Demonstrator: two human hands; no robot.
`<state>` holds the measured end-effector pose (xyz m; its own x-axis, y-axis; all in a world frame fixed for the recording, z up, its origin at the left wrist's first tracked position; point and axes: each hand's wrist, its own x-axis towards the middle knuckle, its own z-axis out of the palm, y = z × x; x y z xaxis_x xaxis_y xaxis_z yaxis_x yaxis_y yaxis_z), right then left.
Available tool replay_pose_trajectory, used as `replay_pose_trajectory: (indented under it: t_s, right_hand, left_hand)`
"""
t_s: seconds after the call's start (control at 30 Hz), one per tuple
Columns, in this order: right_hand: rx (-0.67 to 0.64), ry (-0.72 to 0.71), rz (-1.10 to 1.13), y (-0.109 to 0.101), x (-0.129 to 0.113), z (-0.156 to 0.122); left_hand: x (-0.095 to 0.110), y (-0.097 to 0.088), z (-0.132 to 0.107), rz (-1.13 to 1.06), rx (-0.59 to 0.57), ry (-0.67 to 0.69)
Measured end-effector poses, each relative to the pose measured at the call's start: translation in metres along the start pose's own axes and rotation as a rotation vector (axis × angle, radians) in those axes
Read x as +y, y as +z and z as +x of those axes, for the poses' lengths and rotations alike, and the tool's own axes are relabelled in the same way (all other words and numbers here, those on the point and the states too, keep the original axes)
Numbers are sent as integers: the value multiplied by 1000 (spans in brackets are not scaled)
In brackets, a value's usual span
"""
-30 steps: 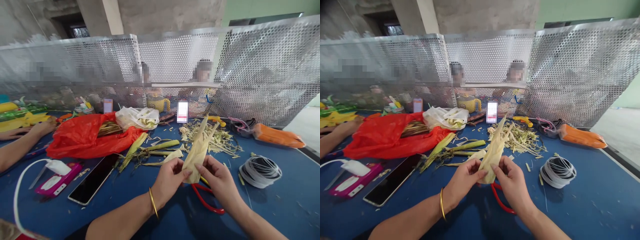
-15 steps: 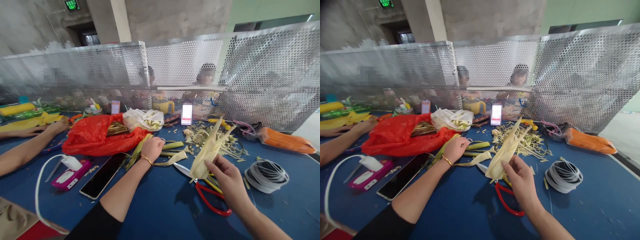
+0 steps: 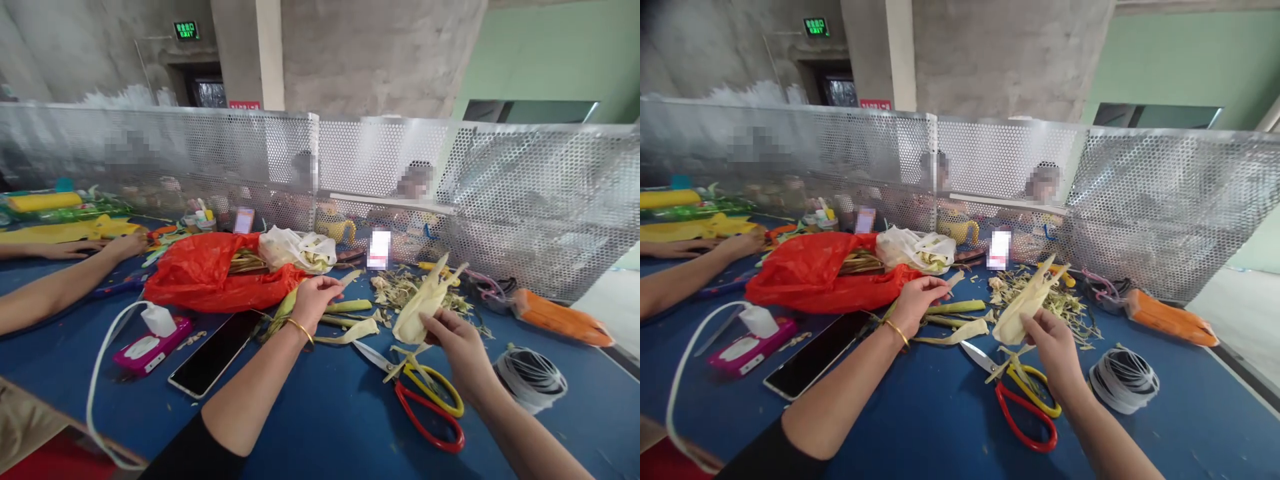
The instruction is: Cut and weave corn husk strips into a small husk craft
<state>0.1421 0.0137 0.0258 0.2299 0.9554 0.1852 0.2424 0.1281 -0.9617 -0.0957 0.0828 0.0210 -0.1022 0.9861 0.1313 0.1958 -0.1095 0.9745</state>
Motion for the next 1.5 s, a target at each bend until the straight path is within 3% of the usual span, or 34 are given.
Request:
replay_pose_trajectory:
  t_s: [0.17,0.27,0.43,0.5,0.63,0.93,1.3,1.5]
  right_hand:
    - [-114,-7,-77,36,-5,37]
    - [-221,-64,-96,55,-13,46]
    - [-442,-99,-12,66,-28,19]
    - [-374,-62,61,67,-27,4]
    - [-141,-73,78,59,-15,-9]
    - [12,65,135,8,-3,-23]
    - [23,41,103,-6,1,-30]
    - [-102,-4,-59,-1,5,-35]
  left_hand:
    - [16,-4,-17,-347,-47,-64]
    - [18,-3,-21,-390,-54,-81]
    - [15,7,-31,-359,-80,-72]
    - [14,13,-36,-335,-134,-76]
    - [11,21,-47,-260,-279,-103]
    - [5,30,-58,-344,-562,-226]
    - [5,34,-66,-370,-514,-325]
    - [6,33,-67,-314,-536,-286]
